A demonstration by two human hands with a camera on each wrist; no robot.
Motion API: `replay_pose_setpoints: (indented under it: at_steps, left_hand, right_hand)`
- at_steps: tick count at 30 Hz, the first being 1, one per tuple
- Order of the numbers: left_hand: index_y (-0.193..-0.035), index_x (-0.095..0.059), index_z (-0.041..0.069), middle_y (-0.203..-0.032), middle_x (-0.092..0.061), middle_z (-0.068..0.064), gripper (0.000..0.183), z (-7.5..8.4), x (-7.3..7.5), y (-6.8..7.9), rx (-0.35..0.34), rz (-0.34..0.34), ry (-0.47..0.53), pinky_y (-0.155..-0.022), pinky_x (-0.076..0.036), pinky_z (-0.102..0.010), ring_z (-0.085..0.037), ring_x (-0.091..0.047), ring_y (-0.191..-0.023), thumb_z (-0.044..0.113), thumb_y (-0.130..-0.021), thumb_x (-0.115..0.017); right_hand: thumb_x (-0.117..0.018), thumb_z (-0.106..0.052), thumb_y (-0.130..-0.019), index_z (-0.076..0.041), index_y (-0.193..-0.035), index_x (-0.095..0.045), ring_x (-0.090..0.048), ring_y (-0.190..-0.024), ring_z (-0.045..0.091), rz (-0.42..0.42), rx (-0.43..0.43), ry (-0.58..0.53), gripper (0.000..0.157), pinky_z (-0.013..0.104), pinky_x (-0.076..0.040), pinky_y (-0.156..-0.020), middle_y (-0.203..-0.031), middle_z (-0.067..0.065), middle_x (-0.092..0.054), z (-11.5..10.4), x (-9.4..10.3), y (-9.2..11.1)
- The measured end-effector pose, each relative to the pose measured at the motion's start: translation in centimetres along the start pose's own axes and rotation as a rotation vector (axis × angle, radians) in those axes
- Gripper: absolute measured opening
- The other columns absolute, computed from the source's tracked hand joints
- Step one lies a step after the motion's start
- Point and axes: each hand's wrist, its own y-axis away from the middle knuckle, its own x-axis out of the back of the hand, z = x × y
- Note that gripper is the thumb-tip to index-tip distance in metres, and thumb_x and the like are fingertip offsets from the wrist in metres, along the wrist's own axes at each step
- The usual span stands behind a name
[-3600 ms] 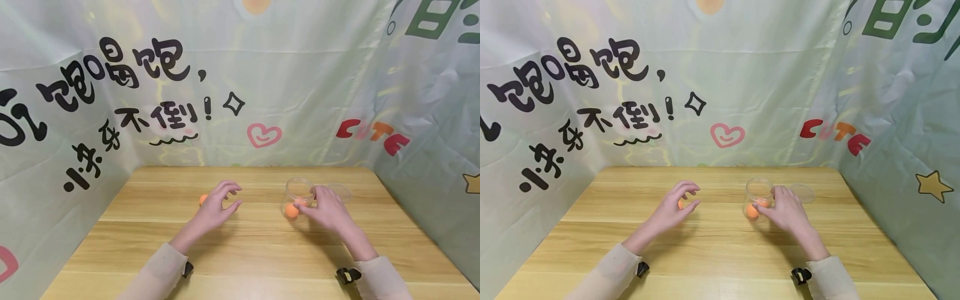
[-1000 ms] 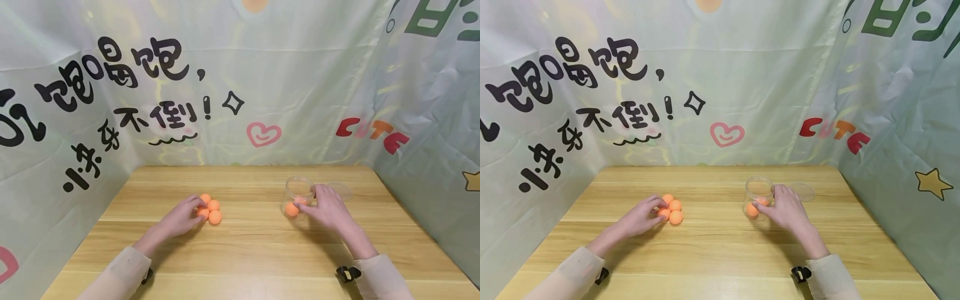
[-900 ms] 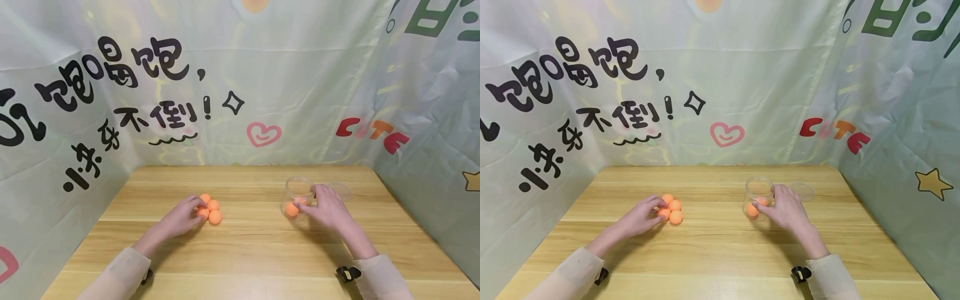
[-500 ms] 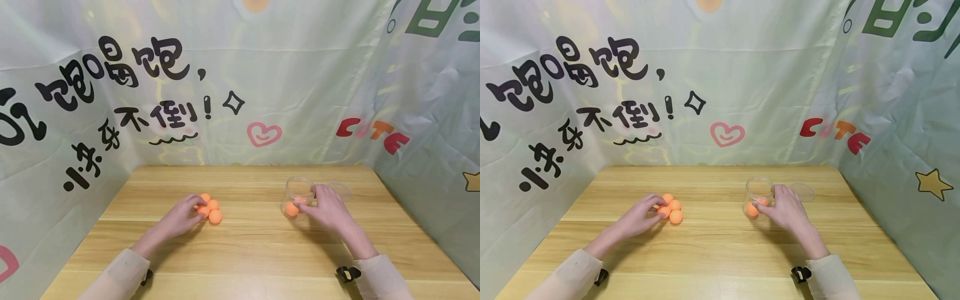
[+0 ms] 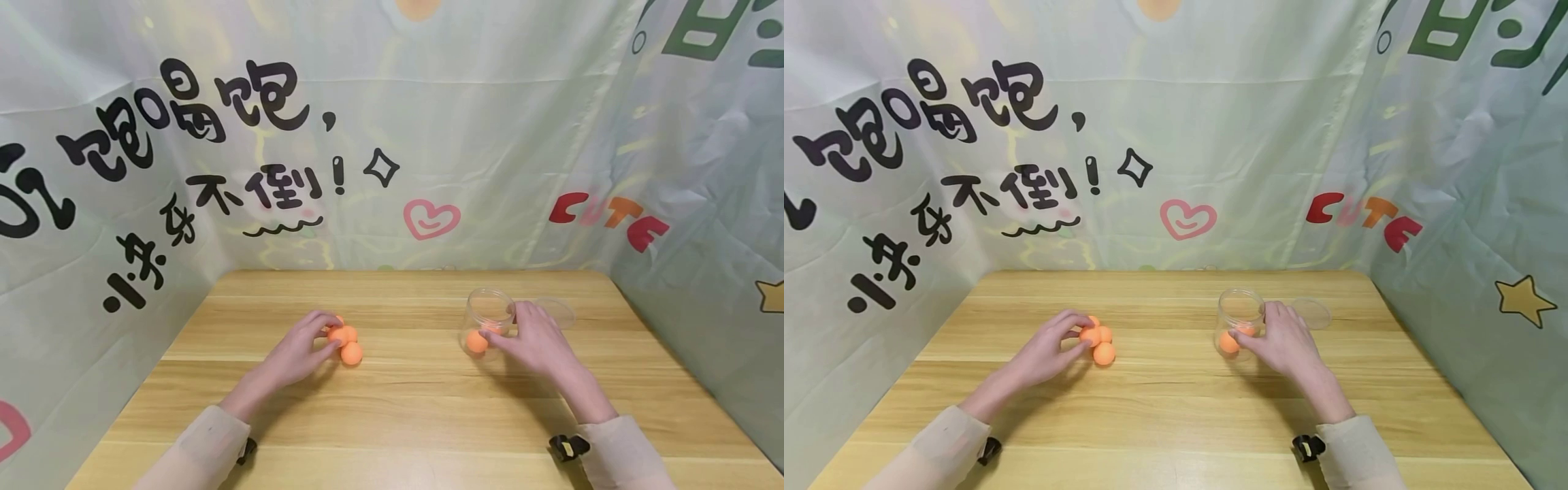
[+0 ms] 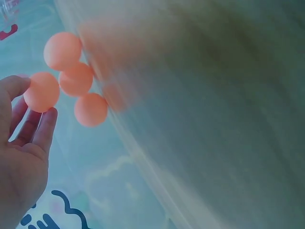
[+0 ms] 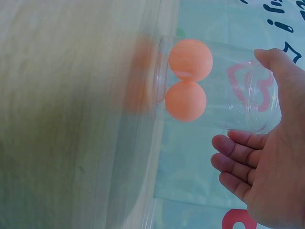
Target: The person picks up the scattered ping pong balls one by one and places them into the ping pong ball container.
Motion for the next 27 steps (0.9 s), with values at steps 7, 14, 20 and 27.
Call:
replay_pose_setpoints:
  at_steps: [7, 14, 20, 27]
  left_hand:
    - [-0.116, -0.068, 0.003, -0.120, -0.063, -0.006, 0.029, 0.9, -0.5, -0.8, 0.027, 0.047, 0.074, -0.091, -0.061, -0.032, -0.023, -0.065, -0.112, -0.003, -0.090, -0.078]
    - [-0.117, -0.068, 0.004, -0.122, -0.063, -0.005, 0.028, 1.3, -1.3, -1.4, 0.019, 0.071, 0.080, -0.090, -0.062, -0.036, -0.022, -0.065, -0.111, -0.001, -0.091, -0.078]
    - [-0.122, -0.067, 0.008, -0.126, -0.061, -0.002, 0.028, 1.9, -1.6, -1.9, 0.050, 0.074, 0.117, -0.094, -0.061, -0.038, -0.021, -0.064, -0.116, 0.004, -0.095, -0.075]
    - [-0.127, -0.066, 0.007, -0.129, -0.060, -0.001, 0.030, 2.5, -2.2, -2.5, 0.075, 0.073, 0.151, -0.099, -0.057, -0.033, -0.019, -0.061, -0.121, 0.011, -0.098, -0.073]
  right_hand:
    - [-0.069, -0.067, -0.090, 0.008, -0.123, -0.053, -0.054, -0.100, 0.034, 0.002, -0.001, -0.005, 0.083, 0.051, -0.048, -0.085, -0.111, 0.019, -0.059, 0.0, 0.0, 0.0]
    - [-0.067, -0.068, -0.090, 0.007, -0.122, -0.053, -0.053, -0.098, 0.033, 0.003, -0.001, -0.004, 0.083, 0.048, -0.047, -0.082, -0.109, 0.018, -0.059, 0.0, -0.2, 0.0]
    - [-0.068, -0.068, -0.090, 0.007, -0.123, -0.053, -0.053, -0.098, 0.033, 0.008, -0.002, -0.004, 0.083, 0.049, -0.047, -0.082, -0.109, 0.018, -0.059, -0.1, -0.1, 0.0]
    - [-0.068, -0.068, -0.090, 0.007, -0.122, -0.053, -0.053, -0.097, 0.032, 0.004, -0.001, 0.001, 0.083, 0.049, -0.047, -0.082, -0.108, 0.018, -0.059, -0.1, -0.1, 0.1]
